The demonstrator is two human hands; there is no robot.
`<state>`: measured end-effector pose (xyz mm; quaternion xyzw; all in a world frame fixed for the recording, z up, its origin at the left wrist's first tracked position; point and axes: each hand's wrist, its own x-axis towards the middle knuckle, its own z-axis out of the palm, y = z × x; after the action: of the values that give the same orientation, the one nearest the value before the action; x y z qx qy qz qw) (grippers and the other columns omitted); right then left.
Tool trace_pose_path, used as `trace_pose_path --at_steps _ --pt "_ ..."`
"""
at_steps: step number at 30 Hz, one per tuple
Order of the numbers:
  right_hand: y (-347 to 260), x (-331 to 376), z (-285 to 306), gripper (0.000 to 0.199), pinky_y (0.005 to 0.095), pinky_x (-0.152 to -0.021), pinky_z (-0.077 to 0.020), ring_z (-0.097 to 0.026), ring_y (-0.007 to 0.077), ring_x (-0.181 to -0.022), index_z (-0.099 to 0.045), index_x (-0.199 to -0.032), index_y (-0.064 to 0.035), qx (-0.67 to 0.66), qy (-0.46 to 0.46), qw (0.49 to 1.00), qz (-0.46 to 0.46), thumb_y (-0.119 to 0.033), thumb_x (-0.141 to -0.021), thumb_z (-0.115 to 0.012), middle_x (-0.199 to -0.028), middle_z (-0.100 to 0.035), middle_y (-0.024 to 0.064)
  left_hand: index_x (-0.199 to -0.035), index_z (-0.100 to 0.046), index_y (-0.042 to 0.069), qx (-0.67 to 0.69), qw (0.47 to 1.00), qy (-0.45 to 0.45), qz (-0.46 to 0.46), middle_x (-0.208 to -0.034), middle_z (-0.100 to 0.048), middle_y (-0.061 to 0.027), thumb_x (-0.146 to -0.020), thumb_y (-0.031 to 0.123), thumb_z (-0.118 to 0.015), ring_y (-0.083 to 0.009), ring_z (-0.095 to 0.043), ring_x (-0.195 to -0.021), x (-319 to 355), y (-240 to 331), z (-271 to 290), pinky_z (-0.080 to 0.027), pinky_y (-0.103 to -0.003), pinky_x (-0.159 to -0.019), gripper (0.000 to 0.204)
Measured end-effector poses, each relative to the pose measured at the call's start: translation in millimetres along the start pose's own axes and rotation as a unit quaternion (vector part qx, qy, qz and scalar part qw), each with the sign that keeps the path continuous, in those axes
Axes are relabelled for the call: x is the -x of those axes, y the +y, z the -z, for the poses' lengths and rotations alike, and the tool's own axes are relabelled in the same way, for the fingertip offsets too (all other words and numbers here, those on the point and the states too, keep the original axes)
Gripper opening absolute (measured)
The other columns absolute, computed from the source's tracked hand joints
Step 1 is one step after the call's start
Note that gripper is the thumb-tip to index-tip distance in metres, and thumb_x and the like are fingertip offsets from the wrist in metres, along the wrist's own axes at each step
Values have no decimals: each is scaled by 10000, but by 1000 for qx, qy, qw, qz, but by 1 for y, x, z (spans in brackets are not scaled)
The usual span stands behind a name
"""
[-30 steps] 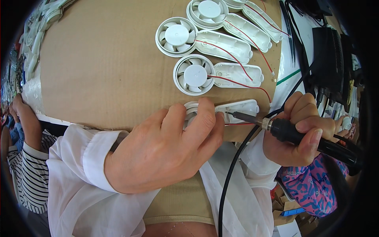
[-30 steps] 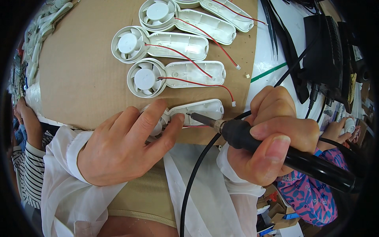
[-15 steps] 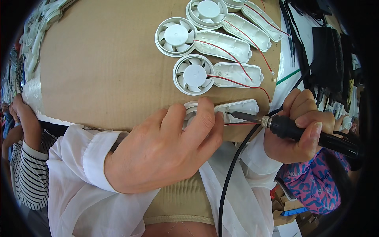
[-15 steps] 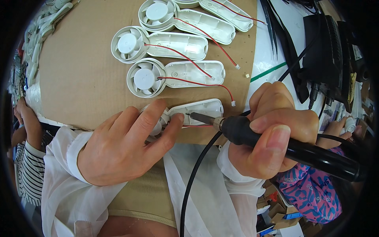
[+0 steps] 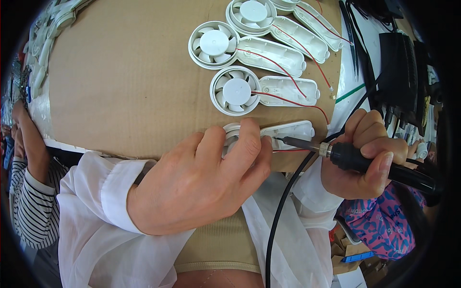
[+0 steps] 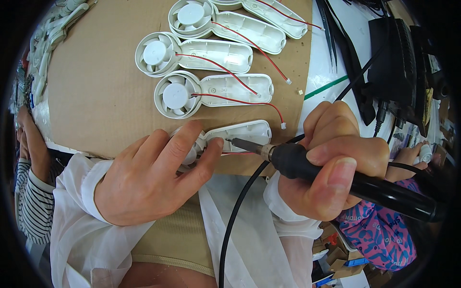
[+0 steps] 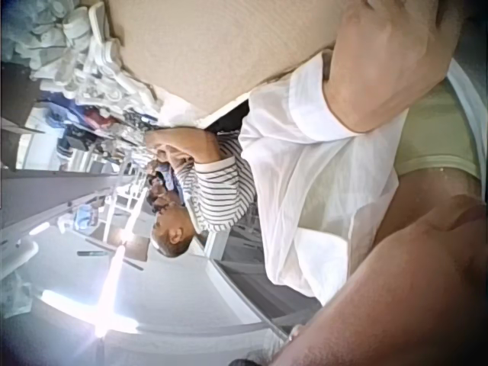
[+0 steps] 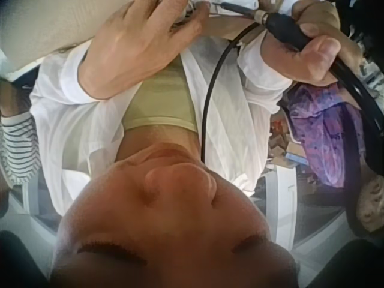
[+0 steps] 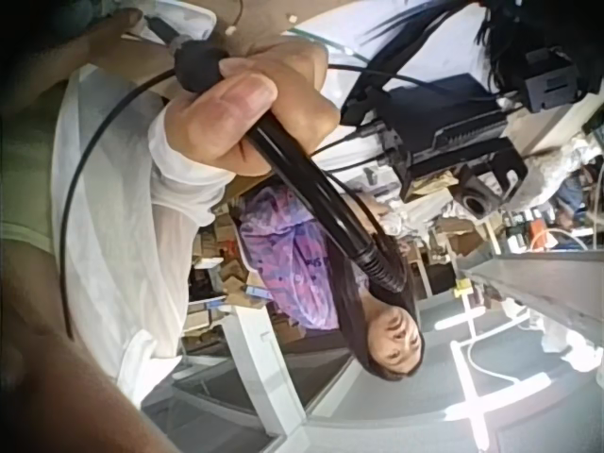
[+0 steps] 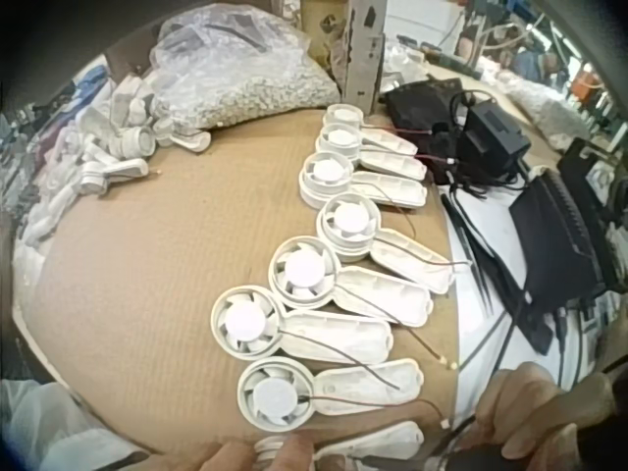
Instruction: Soldering wires and small components onto small plastic fan assemblies at a workbench.
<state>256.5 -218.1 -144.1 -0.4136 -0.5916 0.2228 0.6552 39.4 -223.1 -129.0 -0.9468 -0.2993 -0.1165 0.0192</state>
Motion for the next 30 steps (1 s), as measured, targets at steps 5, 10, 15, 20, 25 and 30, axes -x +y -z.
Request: trace_pose_path --at_steps 5,10,15,20,25,30 --pt "0 0 2 205 269 -489 -256 -255 111 -517 -397 -751 -137 19 -17 1000 -3 -268 -909 -392 -545 -331 -9 -1042 -674 119 11 1000 -7 0 -1148 -561 -126 -718 66 -714 -127 -450 -640 0 0 2 -399 -192 -481 331" --pt "0 0 2 208 271 -488 -257 -256 110 -516 -401 -755 -138 12 -8 1000 0 -272 -913 -391 -545 -328 -10 -1047 -670 116 5 1000 -6 -2 -1148 -562 -128 -716 64 -709 -128 -452 -641 1 0 0 -397 -191 -482 338" --pt "2 1 -3 206 272 -486 -257 -262 110 -517 -404 -758 -139 12 -8 1000 -8 -274 -912 -388 -549 -329 -12 -1057 -666 112 1 1000 -12 -7 -1147 -561 -128 -715 61 -703 -128 -450 -641 0 -3 0 -397 -189 -485 348" --pt "4 -1 3 214 272 -484 -256 -264 109 -517 -404 -756 -140 11 34 999 3 -282 -916 -391 -551 -330 -14 -1061 -664 108 7 1000 -9 -5 -1149 -560 -130 -722 59 -697 -132 -449 -642 -1 -3 1 -399 -187 -490 345" --pt "-5 -14 20 222 269 -485 -260 -275 109 -526 -426 -776 -136 -62 33 997 21 -294 -927 -389 -558 -335 -14 -1085 -666 116 14 999 -25 -17 -1151 -562 -133 -730 66 -690 -135 -455 -644 -14 -3 12 -412 -197 -496 359" --pt "-19 -61 63 186 257 -490 -324 -372 130 -564 -465 -858 -102 -14 120 985 125 -243 -966 -409 -641 -484 40 -1075 -668 84 35 998 25 -53 -1168 -578 -128 -757 87 -672 -139 -415 -576 -51 -3 30 -354 -195 -447 318"
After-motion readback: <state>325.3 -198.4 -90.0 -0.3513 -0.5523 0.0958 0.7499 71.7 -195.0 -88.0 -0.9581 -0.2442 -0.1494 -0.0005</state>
